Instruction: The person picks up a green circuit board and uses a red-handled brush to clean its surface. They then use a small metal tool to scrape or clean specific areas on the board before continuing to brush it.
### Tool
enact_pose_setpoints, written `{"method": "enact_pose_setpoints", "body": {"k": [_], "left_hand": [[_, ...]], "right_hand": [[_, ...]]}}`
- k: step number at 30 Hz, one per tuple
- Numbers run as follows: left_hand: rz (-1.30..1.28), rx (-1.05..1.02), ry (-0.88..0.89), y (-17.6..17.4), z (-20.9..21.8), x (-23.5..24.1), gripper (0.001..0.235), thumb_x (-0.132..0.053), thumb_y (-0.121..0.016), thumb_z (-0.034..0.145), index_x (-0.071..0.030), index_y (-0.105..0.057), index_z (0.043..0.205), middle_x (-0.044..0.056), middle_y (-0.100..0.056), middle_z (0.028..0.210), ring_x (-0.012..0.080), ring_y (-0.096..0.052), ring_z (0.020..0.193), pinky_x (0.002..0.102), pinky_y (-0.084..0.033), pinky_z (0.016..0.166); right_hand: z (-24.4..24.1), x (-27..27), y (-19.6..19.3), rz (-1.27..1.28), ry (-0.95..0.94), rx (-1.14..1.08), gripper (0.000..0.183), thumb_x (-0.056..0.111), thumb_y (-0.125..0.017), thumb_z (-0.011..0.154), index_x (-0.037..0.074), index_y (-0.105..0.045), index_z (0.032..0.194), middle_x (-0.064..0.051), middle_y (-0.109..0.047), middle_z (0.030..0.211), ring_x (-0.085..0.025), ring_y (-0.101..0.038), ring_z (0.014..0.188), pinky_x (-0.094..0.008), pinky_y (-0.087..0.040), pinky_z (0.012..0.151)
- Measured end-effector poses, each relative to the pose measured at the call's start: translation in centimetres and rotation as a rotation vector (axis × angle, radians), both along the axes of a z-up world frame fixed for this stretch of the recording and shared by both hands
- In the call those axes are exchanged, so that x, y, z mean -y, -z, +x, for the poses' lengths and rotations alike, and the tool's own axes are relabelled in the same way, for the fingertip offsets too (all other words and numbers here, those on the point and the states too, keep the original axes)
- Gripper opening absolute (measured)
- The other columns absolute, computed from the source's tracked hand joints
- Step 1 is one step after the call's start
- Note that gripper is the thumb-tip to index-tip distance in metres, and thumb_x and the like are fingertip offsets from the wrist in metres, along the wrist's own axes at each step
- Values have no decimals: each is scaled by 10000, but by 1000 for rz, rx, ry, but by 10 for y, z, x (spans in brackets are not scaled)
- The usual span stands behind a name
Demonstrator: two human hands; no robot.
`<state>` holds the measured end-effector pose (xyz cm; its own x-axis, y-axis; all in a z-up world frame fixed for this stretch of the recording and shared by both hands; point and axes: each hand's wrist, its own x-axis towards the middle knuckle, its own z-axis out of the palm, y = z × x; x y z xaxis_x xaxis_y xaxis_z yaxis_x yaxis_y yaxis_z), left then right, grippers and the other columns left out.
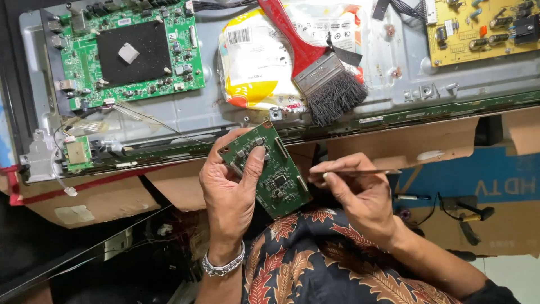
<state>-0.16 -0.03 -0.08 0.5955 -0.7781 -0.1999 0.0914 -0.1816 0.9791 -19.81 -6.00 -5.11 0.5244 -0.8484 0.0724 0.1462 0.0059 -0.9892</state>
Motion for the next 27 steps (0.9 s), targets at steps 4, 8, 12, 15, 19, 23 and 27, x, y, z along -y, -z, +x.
{"method": "enact_pose_setpoints", "body": {"k": [4,8,12,15,19,23,27], "left_hand": [[56,101,18,1,-2,4,236,-193,-722,973,-161,-684,1204,-133,-426,581,-16,-232,435,216,-156,370],[56,100,34,1,-1,8,236,-203,-721,969,-155,-683,1198,-116,-553,668,-10,-264,461,205,-200,377],[-167,-99,-16,16,6,10,300,-155,-714,962,-79,-675,1249,78,-759,1127,154,-716,1016,276,-603,905],[-272,-358,-124,27,13,9,294,-163,-733,941,-61,-719,1216,107,-771,1156,222,-742,1094,362,-625,960],[-347,-378,-152,31,12,11,353,-165,-726,948,-32,-699,1274,132,-730,1267,242,-699,1216,376,-548,1117],[-307,-236,-21,12,14,12,350,-179,-631,1018,-19,-649,1328,129,-738,1228,248,-747,1086,352,-607,1037],[-157,30,106,7,24,16,350,-249,-599,1021,-44,-658,1297,101,-735,1261,193,-689,1214,319,-517,1125]], "right_hand": [[9,30,-21,-139,42,-83,152,40,-627,998,-77,-617,1095,-204,-735,1071,-231,-792,882,-215,-652,662],[27,53,-41,-254,9,-128,121,-24,-610,1008,-106,-681,1059,-192,-707,1071,-259,-784,900,-293,-683,844],[34,75,-44,-245,-73,-135,133,56,-593,1051,-50,-605,1130,-168,-731,980,-218,-781,879,-259,-678,794],[46,104,-65,-446,-150,-315,161,95,-617,1068,-62,-636,1098,-153,-728,854,-202,-759,724,-255,-663,642],[73,139,-76,-577,-266,-601,218,196,-718,1034,-18,-708,1070,-112,-774,958,-167,-712,781,-313,-526,586],[84,130,-83,-531,-348,-449,136,81,-699,1032,-49,-682,1068,-133,-734,891,-171,-695,676,-252,-598,558],[76,111,-66,-354,-473,-351,185,134,-601,1028,-25,-667,1094,-113,-757,932,-121,-699,813,-246,-580,672]]}}
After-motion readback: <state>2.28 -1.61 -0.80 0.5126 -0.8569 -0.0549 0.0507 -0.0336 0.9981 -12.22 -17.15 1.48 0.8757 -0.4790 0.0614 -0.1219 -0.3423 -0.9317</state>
